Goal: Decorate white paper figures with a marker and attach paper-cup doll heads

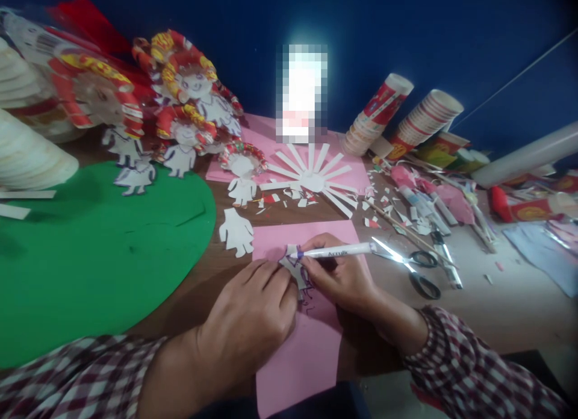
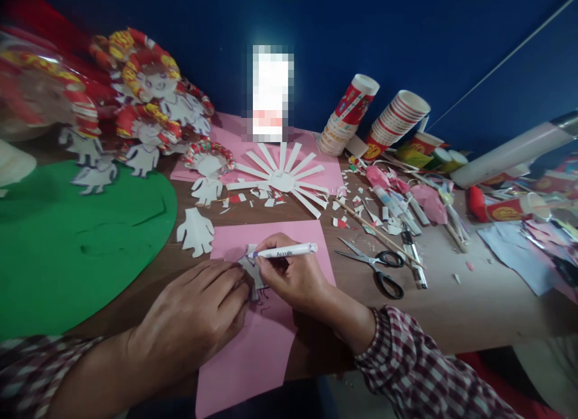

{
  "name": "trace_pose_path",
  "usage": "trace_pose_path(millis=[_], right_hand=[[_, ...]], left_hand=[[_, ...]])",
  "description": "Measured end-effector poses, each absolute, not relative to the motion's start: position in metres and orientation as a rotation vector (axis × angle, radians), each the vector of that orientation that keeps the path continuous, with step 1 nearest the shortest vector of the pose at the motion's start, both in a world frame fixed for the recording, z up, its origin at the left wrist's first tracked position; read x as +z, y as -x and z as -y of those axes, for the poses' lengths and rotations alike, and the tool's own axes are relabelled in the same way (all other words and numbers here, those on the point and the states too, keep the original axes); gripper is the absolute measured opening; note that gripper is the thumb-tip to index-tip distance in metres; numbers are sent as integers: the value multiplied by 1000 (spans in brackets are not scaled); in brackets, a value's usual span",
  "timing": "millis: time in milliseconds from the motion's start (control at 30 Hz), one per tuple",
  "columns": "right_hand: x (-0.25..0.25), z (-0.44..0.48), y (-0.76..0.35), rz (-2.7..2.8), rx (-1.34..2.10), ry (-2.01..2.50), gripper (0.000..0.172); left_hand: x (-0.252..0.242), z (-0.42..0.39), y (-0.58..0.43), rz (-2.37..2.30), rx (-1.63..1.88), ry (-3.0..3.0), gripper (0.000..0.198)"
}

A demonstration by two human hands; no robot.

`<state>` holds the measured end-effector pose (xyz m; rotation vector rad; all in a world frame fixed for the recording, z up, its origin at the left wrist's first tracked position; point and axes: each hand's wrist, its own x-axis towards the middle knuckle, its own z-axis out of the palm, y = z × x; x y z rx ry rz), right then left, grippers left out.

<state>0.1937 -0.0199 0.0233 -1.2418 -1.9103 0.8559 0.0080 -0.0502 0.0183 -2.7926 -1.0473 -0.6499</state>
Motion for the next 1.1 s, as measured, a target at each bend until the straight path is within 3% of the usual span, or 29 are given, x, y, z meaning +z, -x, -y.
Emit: trace_pose_path(millis=[1100], right_hand=[[25, 20, -193, 1929, 843, 1287, 5]], left_hand=[[18, 50, -8, 1050, -632, 2791, 22]])
